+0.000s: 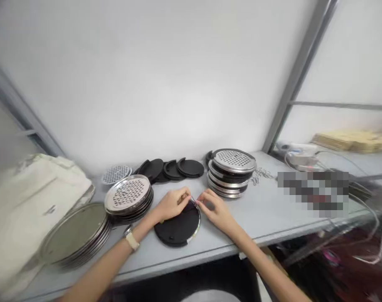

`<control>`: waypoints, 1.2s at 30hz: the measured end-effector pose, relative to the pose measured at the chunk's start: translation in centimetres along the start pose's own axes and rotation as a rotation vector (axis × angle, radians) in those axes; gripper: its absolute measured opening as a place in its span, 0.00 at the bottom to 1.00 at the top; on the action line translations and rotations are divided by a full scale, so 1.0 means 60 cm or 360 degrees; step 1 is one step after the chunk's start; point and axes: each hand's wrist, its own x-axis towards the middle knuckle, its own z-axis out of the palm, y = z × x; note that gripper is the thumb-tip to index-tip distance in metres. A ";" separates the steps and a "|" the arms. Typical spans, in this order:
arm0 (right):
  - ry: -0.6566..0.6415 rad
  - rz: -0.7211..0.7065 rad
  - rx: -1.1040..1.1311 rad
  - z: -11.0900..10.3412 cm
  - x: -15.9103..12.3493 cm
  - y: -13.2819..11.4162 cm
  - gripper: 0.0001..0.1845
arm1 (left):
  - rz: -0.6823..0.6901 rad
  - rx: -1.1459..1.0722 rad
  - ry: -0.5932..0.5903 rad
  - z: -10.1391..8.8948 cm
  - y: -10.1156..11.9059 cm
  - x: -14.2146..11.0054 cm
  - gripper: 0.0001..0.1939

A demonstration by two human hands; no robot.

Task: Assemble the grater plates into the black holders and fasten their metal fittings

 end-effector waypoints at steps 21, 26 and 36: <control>-0.0133 -0.0024 -0.0089 0.002 -0.002 -0.018 0.10 | -0.0075 0.0379 0.0013 0.002 -0.006 -0.001 0.05; -0.0163 -0.0133 -0.0190 0.005 -0.006 -0.027 0.08 | -0.0063 0.0654 -0.0109 0.001 -0.008 -0.004 0.12; -0.0369 -0.0325 -0.0475 0.019 -0.054 -0.079 0.21 | -0.0128 0.0826 -0.0254 -0.003 0.001 -0.003 0.13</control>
